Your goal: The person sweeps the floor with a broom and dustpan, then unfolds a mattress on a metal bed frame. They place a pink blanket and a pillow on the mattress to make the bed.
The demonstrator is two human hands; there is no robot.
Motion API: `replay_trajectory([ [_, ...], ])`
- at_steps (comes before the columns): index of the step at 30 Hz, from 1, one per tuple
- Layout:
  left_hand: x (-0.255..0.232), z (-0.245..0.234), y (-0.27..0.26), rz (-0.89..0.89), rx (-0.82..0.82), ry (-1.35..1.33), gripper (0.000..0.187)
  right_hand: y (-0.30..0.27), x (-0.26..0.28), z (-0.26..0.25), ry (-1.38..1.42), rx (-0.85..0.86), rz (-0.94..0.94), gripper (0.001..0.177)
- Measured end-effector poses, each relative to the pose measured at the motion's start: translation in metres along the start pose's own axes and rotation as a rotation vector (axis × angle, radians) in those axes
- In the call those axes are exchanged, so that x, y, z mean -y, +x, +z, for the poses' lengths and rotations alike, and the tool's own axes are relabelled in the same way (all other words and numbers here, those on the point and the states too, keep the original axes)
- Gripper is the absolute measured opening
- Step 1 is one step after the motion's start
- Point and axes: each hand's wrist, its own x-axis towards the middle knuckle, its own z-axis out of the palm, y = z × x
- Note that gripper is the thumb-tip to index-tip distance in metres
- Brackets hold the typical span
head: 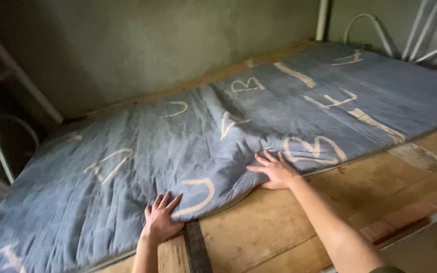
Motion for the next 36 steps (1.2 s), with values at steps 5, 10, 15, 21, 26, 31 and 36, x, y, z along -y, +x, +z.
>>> replay_trajectory([
  [5, -0.010, -0.002, -0.003, -0.048, 0.035, 0.050, 0.095, -0.002, 0.008, -0.006, 0.018, -0.001, 0.020, 0.088],
  [10, 0.023, 0.047, 0.023, 0.156, -0.034, 0.182, 0.078, 0.006, 0.000, -0.005, 0.191, -0.004, -0.106, 0.071],
  [15, 0.054, 0.070, 0.041, 0.345, -0.170, 0.163, 0.094, -0.004, -0.023, 0.017, 0.268, 0.001, -0.204, 0.062],
  [21, 0.020, 0.049, 0.029, 0.098, 0.148, 0.272, 0.086, -0.039, -0.041, 0.073, 0.194, -0.093, -0.029, 0.077],
  [26, 0.001, 0.060, -0.012, 0.000, 0.042, 0.263, 0.105, -0.082, -0.007, 0.060, 0.285, 0.207, 0.189, 0.066],
  [31, 0.031, 0.108, 0.011, 0.048, -0.111, 0.181, 0.094, -0.137, 0.027, 0.038, 0.212, 0.183, 0.294, 0.058],
  [36, 0.043, 0.125, 0.032, 0.116, -0.250, 0.022, 0.075, -0.130, 0.023, 0.057, 0.492, -0.087, 0.293, 0.072],
])
